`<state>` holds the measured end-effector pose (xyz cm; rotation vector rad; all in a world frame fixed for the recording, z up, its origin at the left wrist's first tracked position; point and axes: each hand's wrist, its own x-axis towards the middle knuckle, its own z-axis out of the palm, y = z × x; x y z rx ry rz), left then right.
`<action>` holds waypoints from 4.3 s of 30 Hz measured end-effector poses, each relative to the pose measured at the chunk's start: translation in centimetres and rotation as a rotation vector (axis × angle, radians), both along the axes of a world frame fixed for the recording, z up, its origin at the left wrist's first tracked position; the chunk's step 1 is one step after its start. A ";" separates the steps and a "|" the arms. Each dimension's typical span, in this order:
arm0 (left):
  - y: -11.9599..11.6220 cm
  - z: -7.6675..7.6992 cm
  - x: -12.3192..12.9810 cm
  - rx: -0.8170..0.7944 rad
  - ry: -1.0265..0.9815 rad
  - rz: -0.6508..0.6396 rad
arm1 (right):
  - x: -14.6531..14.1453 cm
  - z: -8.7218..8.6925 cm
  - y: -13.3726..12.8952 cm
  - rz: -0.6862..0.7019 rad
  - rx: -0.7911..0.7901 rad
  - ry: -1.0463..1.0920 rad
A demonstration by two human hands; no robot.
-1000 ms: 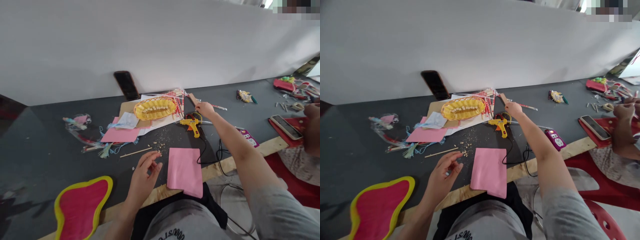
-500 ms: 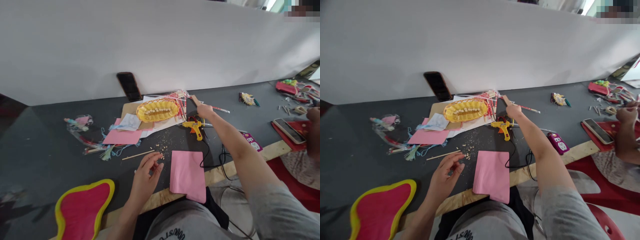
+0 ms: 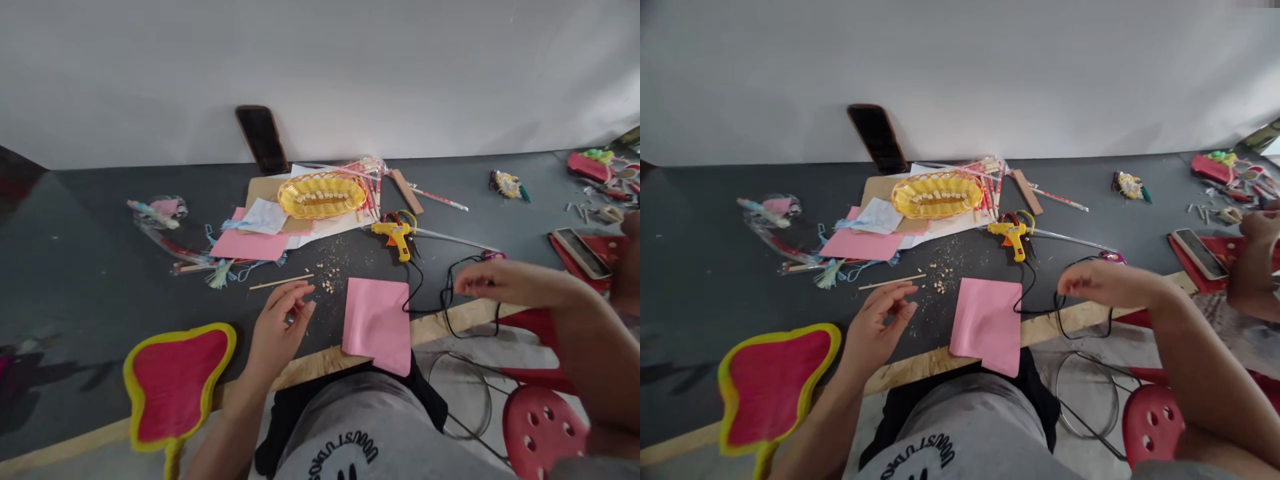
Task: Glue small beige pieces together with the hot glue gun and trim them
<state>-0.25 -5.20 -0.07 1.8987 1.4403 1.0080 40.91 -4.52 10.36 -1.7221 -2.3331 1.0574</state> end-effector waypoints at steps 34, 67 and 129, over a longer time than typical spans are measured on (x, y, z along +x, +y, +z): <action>2.1 0.1 1.3 -0.030 0.701 -0.127 | -15.6 -8.7 1.5 0.196 0.470 0.128; 7.3 -1.3 1.6 -0.029 0.771 -0.127 | -21.1 -10.2 8.8 0.163 0.251 -0.061; -1.6 1.7 2.8 0.211 -0.104 0.041 | -21.6 -9.0 -0.5 -0.323 -0.219 1.108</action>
